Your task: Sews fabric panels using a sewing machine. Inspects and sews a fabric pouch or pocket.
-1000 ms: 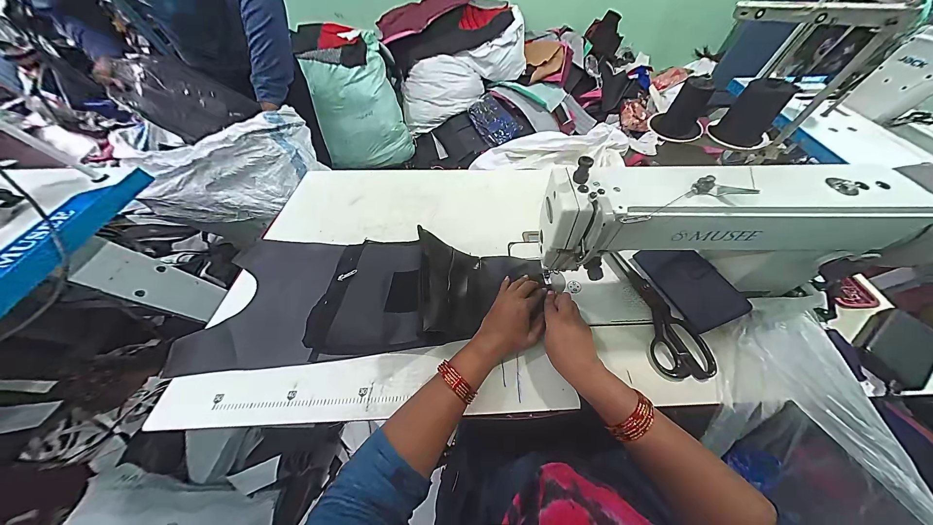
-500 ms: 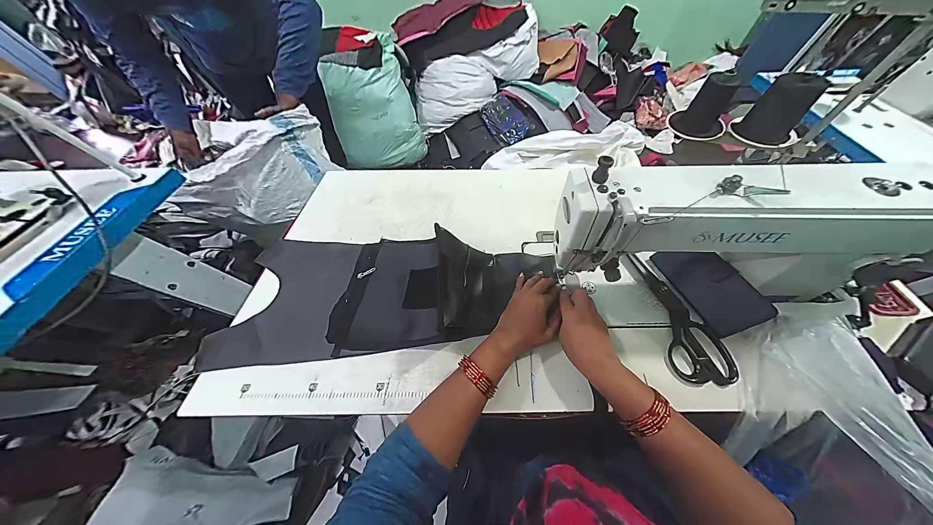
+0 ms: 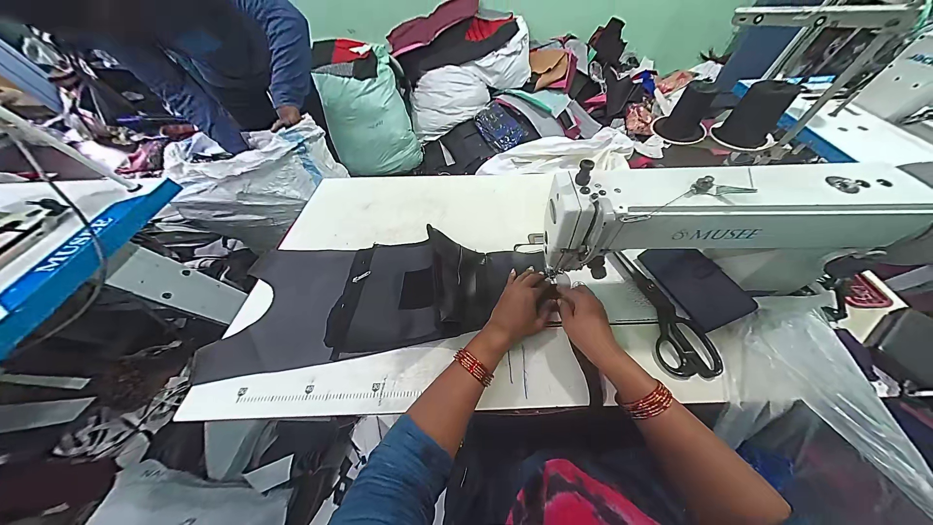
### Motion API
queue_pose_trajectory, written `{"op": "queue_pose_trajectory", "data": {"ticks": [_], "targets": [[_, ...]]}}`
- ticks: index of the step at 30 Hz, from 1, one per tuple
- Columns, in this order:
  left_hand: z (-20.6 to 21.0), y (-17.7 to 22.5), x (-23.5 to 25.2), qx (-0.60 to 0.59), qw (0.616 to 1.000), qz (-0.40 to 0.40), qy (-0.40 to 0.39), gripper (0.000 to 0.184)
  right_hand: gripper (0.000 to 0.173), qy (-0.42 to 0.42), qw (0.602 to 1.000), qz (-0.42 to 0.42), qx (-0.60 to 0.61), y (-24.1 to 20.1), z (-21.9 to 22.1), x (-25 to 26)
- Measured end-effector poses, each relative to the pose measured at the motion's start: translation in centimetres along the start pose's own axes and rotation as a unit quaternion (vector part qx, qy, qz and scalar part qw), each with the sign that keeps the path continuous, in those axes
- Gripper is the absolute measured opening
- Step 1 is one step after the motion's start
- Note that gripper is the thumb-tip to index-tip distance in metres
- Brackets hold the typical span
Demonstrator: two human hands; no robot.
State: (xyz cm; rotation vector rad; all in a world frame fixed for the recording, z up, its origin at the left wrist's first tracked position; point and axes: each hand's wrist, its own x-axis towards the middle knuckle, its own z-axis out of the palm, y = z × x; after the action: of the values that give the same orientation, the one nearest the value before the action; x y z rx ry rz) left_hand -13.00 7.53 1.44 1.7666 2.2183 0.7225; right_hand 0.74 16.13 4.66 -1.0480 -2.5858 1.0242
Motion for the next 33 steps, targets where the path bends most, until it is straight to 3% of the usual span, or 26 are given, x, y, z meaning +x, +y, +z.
{"op": "queue_pose_trajectory", "data": {"ticks": [3, 7, 16, 20, 33], "targets": [[-0.3, 0.4, -0.3, -0.017, 1.0, -0.023, -0.011, 0.042, 0.03, 0.011, 0.994, 0.013, 0.111, 1.5, -0.4, -0.8], [-0.3, 1.6, -1.4, -0.036, 0.997, -0.06, -0.033, 0.042, 0.029, 0.005, 0.989, 0.006, 0.15, 2.6, -0.3, -1.8], [-0.9, 1.9, -2.8, -0.087, 0.996, -0.017, -0.028, 0.043, 0.037, -0.101, 0.995, -0.002, -0.028, -0.2, -1.4, -2.7], [-0.5, 1.2, -2.7, -0.077, 0.997, 0.008, -0.01, 0.037, 0.038, -0.102, 0.99, -0.011, -0.097, -0.6, -0.5, -2.7], [-1.6, -0.7, 0.8, -0.014, 0.999, 0.005, -0.036, 0.033, 0.04, -0.133, 0.986, -0.017, -0.103, -1.0, -0.9, 1.2]]}}
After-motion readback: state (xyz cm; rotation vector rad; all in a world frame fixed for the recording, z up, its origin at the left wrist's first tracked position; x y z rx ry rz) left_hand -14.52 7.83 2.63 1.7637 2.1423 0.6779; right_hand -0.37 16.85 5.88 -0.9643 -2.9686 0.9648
